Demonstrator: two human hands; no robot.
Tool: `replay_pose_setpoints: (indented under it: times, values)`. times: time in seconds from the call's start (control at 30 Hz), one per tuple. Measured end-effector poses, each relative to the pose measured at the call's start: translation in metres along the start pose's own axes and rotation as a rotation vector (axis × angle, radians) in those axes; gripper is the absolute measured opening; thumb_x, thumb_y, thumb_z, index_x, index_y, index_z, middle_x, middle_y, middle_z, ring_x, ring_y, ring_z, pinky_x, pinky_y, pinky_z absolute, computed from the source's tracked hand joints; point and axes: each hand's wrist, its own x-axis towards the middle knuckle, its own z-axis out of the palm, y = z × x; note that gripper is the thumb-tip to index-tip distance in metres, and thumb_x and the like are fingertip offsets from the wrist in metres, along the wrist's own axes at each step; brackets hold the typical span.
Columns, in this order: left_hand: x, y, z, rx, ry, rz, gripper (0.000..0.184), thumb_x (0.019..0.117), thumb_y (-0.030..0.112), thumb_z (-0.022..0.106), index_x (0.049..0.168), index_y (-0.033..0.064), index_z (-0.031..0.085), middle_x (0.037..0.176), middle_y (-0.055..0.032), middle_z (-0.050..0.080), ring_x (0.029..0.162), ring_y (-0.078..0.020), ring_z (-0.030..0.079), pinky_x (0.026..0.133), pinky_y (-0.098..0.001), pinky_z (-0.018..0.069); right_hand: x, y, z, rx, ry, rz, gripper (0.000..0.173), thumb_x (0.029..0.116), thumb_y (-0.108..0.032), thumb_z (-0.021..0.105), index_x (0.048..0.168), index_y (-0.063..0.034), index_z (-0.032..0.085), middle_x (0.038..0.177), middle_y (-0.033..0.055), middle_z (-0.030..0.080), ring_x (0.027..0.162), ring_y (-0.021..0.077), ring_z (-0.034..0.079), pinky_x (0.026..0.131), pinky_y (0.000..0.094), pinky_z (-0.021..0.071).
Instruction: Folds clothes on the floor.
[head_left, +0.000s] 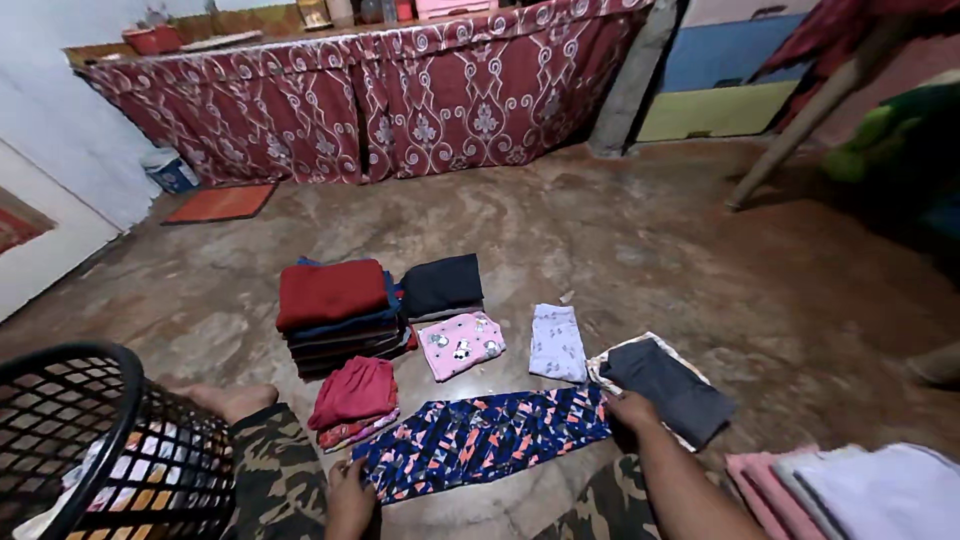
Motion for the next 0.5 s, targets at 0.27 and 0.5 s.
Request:
replay_pose_setpoints:
  times: [0.27, 0.5]
  values:
    - [-0.014, 0.015, 0.016, 0.317, -0.222, 0.363, 0.031, 0.0869, 0.017, 0.074, 0.118, 0.0124, 0.075, 0.134, -0.0178, 0.062, 0.134, -0.0443, 0.047, 0.107, -0.0654, 0.0373, -0.005, -0.010, -0.001, -0.117, -0.017, 0.074, 0.045, 0.1008, -0.038, 0.060, 0.122, 0.0013, 0.068, 0.129, 0.0254, 0.065, 0.124, 0.0406, 0.061, 0.101, 0.0615, 0.0484]
    - [0.001, 0.006, 0.025, 0.355, -0.227, 0.374, 0.019, 0.0925, 0.009, 0.067, 0.107, 0.0025, 0.076, 0.122, -0.0202, 0.069, 0.124, -0.0397, 0.059, 0.107, -0.0545, 0.0464, -0.005, -0.007, -0.009, 0.110, -0.041, 0.002, 0.040, 0.0992, -0.030, 0.065, 0.118, 0.0054, 0.066, 0.122, 0.0284, 0.065, 0.118, 0.0419, 0.061, 0.101, 0.0615, 0.0456]
